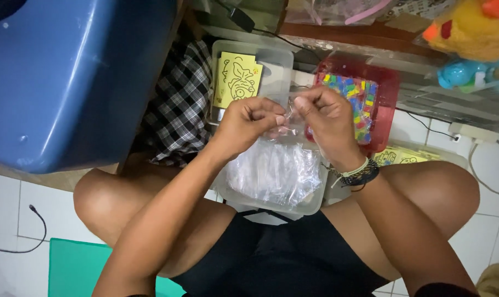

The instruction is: Individually packing yellow stickers into small clear plastic zip-lock bags.

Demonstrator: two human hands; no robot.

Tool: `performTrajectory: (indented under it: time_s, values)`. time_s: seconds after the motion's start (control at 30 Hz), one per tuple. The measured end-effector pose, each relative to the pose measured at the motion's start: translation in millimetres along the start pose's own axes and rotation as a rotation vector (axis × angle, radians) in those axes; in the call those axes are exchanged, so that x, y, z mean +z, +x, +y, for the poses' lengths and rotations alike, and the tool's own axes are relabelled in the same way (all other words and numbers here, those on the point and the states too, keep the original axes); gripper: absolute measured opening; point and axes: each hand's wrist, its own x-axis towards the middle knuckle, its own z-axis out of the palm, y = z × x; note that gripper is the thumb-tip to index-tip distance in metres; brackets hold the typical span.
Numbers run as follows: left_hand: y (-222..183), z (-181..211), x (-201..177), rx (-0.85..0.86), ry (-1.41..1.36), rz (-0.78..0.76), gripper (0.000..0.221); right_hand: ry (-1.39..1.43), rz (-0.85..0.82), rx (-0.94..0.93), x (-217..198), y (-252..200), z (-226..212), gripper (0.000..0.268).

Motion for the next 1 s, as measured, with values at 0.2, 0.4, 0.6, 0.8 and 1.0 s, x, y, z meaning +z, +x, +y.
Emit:
performTrajectory:
  time_s: [0.2,0.4,0.6,0.8,1.0]
  values:
    - [7.7,-3.3,-13.6,0.077,0.085,0.064,0.019,-0.111,-0.132,-0.331,-8.8,9.3,-12.5,0.028]
    - [7.5,-2.9,-14.6,0.097,0.158,0.008,0.024,-0.335,-0.343,-0.221,-8.2,4.6,-4.6,0.032]
    - [5.3,1.8,-16.8,0.07,0.17,-0.004,0.024,-0.103,-0.347,-0.126,-16.9,9.3,6.8,0.015]
    - [0.6,11.5,-14.7,0.042,0.21,-0.039,0.024,-0.074,-0.331,-0.011,-7.1,4.0,-2.2,0.035]
    - [0.6,12.5,-15.6,0.052,0.22,-0.039,0.018,0.037,-0.15,-0.042,-13.9,5.1,-8.5,0.045]
